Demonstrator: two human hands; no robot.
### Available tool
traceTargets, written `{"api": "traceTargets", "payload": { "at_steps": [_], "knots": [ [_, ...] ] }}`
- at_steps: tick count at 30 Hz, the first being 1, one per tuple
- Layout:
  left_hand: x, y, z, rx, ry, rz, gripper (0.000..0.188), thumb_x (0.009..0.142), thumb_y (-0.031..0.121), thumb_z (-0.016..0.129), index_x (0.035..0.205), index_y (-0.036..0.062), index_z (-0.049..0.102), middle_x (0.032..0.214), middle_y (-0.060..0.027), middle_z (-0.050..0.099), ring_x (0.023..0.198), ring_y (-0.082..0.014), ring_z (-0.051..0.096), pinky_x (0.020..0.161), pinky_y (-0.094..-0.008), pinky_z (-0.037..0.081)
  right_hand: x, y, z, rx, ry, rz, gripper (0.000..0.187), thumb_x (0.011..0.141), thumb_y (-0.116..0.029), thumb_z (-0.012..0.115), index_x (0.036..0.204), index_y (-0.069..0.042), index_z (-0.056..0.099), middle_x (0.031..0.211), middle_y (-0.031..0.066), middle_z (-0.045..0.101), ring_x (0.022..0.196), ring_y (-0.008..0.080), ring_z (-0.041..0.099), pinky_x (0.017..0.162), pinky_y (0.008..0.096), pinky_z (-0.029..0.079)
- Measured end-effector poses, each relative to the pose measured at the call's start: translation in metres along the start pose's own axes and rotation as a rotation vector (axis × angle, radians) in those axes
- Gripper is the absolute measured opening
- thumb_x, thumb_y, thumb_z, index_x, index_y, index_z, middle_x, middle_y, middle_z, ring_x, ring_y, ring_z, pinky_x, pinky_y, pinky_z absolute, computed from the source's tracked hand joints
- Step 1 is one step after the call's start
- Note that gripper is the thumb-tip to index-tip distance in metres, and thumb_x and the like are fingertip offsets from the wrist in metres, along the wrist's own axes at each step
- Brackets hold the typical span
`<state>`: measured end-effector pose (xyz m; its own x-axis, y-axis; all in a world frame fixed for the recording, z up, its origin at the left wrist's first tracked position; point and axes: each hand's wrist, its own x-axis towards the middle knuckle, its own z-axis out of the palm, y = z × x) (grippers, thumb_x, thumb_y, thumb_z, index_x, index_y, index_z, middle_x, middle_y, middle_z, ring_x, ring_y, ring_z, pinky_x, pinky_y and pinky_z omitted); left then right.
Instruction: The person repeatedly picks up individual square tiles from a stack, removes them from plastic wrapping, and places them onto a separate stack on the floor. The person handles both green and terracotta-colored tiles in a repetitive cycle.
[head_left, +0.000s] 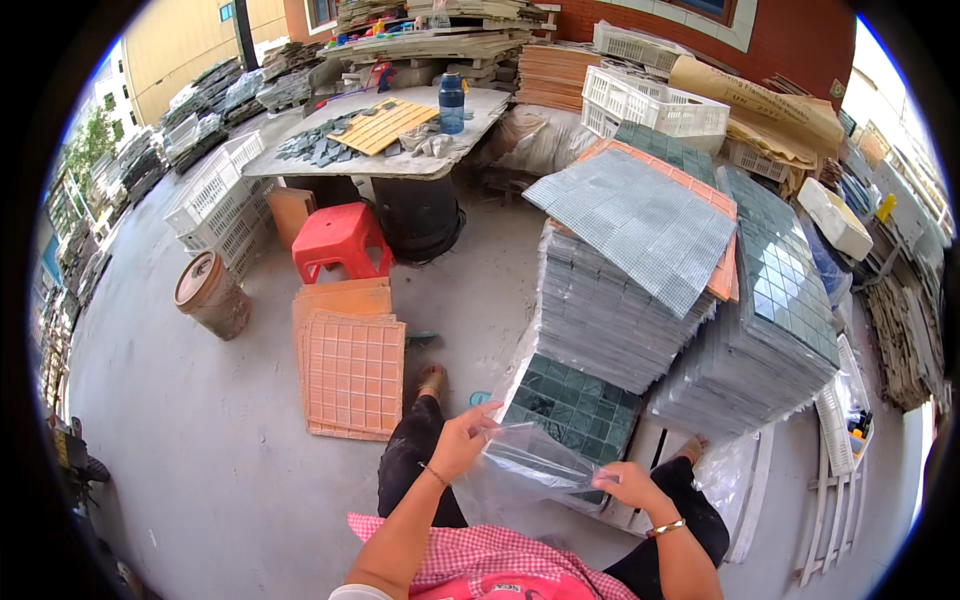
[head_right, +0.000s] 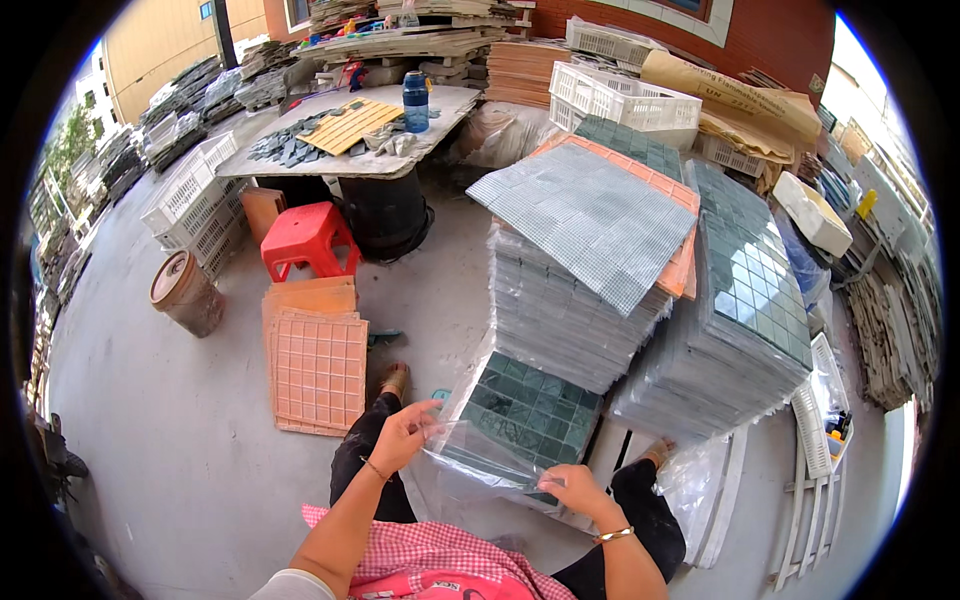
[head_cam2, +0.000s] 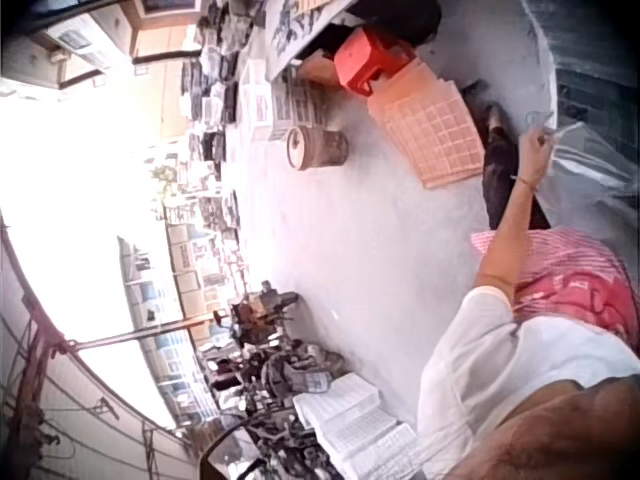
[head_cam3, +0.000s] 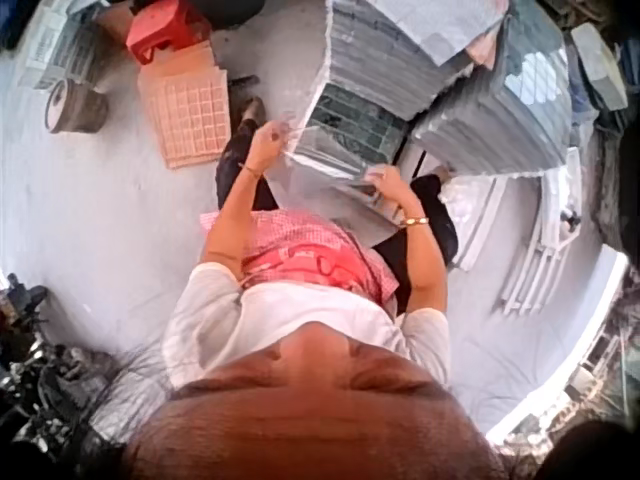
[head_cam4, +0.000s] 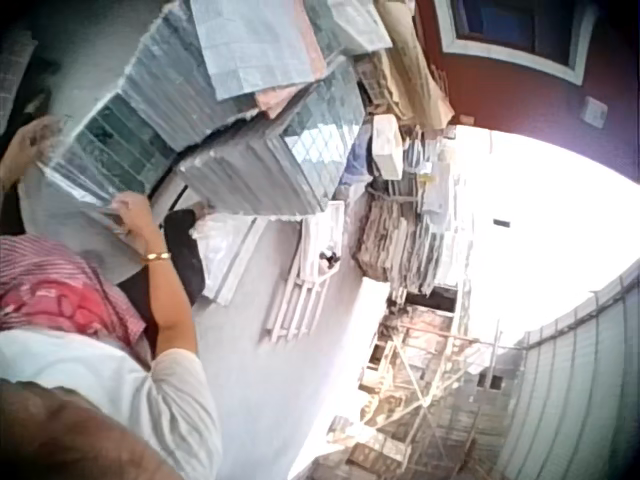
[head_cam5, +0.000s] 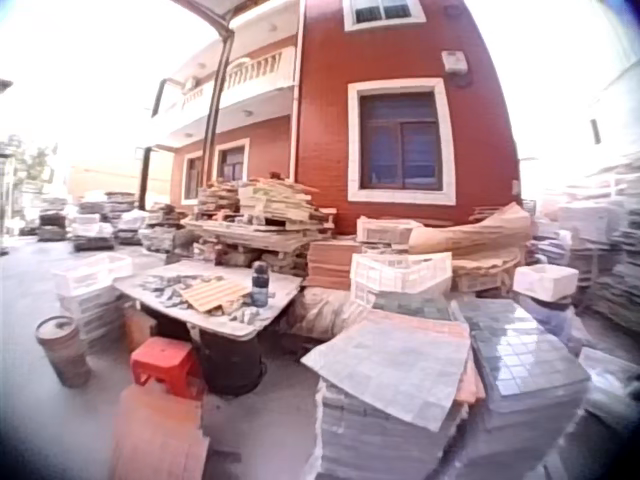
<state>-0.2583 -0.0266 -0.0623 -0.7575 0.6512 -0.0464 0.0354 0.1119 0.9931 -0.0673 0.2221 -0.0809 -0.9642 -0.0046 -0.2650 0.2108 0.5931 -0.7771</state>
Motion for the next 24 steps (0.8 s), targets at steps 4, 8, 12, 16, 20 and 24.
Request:
{"api": "traceTargets", "payload": {
  "at_steps": [4, 8, 12, 16, 20, 24],
  "knots": [
    [0.032, -0.053, -0.018, 0.124, 0.159, -0.027, 0.028, 0.069, -0.009, 0.047, 0.095, -0.0003, 0.054, 0.073, -0.0009, 0.056, 0.066, -0.0049, 0.051, 0.06, -0.0168, 0.04, 0.016, 0.009, -0.015, 0.346, 0.142, 0.207, 0.013, 0.075, -0.004, 0.051, 0.087, 0.0, 0.051, 0.065, 0.0051, 0.057, 0.062, 0.0081, 0.053, 0.058, 0.0214, 0.041],
    [0.083, -0.077, -0.008, 0.443, 0.32, 0.044, 0.022, 0.068, 0.003, 0.053, 0.09, 0.0011, 0.056, 0.07, -0.0095, 0.059, 0.061, -0.0227, 0.057, 0.059, -0.0288, 0.045, 0.055, 0.046, -0.028, 0.38, 0.386, 0.322, 0.013, 0.076, -0.011, 0.051, 0.072, 0.002, 0.051, 0.056, 0.0078, 0.054, 0.049, 0.0136, 0.054, 0.046, 0.0252, 0.041],
    [0.092, -0.071, 0.027, 0.677, 0.561, 0.29, 0.029, 0.068, 0.001, 0.053, 0.097, 0.0001, 0.05, 0.098, -0.0147, 0.053, 0.087, -0.0308, 0.05, 0.075, -0.0333, 0.041, 0.082, 0.085, -0.027, 0.032, 0.49, 0.496, 0.016, 0.072, -0.018, 0.056, 0.067, -0.002, 0.056, 0.062, 0.0119, 0.057, 0.051, 0.0217, 0.055, 0.049, 0.033, 0.042],
    [0.046, -0.097, 0.079, 0.735, 0.128, 0.358, 0.04, 0.068, 0.007, 0.055, 0.107, 0.0087, 0.047, 0.116, -0.0123, 0.041, 0.108, -0.0292, 0.037, 0.088, -0.0416, 0.031, 0.109, 0.13, -0.015, -0.219, 0.621, 0.46, 0.016, 0.072, -0.016, 0.056, 0.068, 0.0, 0.056, 0.059, 0.0127, 0.057, 0.055, 0.0252, 0.056, 0.053, 0.0337, 0.042],
    [0.025, -0.152, 0.106, 1.087, -0.327, 0.15, 0.058, 0.07, 0.026, 0.058, 0.122, 0.0208, 0.033, 0.132, -0.0063, 0.022, 0.122, -0.0271, 0.018, 0.09, -0.0557, 0.02, 0.119, 0.152, -0.018, -0.278, 0.666, 0.635, 0.015, 0.071, -0.019, 0.057, 0.072, -0.005, 0.055, 0.071, 0.0127, 0.057, 0.07, 0.0314, 0.055, 0.061, 0.0393, 0.043],
    [0.029, -0.182, 0.095, 1.17, -0.373, 0.035, 0.066, 0.069, 0.037, 0.057, 0.126, 0.028, 0.025, 0.136, -0.0029, 0.012, 0.124, -0.0286, 0.01, 0.089, -0.0619, 0.015, 0.123, 0.152, -0.026, -0.451, 0.918, 0.465, 0.024, 0.071, -0.013, 0.056, 0.093, -0.006, 0.052, 0.094, 0.0121, 0.053, 0.089, 0.0298, 0.049, 0.075, 0.0382, 0.039]
  ]
}}
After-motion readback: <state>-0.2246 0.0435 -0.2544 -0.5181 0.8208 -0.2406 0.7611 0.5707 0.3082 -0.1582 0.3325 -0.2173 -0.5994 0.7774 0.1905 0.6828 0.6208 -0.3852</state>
